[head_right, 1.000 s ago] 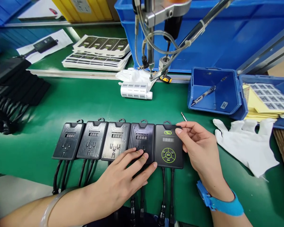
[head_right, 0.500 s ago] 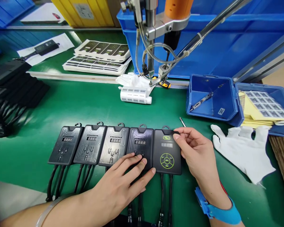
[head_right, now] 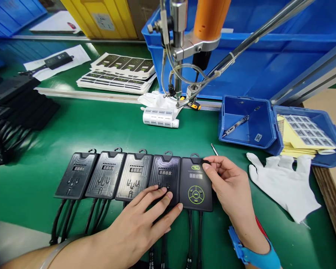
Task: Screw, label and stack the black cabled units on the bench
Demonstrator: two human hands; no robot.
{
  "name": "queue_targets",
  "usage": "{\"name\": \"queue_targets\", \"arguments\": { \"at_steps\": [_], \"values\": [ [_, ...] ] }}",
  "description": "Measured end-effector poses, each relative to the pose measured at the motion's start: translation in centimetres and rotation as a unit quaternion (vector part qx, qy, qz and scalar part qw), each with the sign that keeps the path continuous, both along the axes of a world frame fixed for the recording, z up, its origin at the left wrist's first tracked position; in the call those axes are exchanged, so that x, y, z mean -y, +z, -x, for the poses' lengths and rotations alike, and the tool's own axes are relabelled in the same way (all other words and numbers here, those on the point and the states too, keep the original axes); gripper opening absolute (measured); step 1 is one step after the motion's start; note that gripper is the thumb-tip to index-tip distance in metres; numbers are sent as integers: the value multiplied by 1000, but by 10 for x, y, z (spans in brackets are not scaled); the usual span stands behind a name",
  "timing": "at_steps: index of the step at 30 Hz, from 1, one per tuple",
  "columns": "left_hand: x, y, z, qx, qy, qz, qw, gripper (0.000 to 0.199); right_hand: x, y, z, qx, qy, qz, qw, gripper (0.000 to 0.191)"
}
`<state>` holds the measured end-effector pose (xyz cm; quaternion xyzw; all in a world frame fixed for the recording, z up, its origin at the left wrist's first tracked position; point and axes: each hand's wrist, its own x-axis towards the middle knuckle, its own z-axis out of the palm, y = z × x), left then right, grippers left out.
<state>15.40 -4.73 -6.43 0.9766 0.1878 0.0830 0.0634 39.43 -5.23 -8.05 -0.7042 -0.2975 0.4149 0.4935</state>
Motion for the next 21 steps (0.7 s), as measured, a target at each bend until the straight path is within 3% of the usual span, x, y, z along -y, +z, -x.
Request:
{"name": "queue_targets", "arguments": {
  "at_steps": [14,17,21],
  "values": [
    [-3,7,-1,-37,-4,12,999,44,2,-5,4,200,26,-48,978,24],
    [-4,10,-3,-53,-23,4,998,42,1,-7,3,298,36,-67,952,27],
    [-9,11,-7,-43,-47,-6,998,36,2,-3,-2,445,44,-112,887,26]
  ]
}}
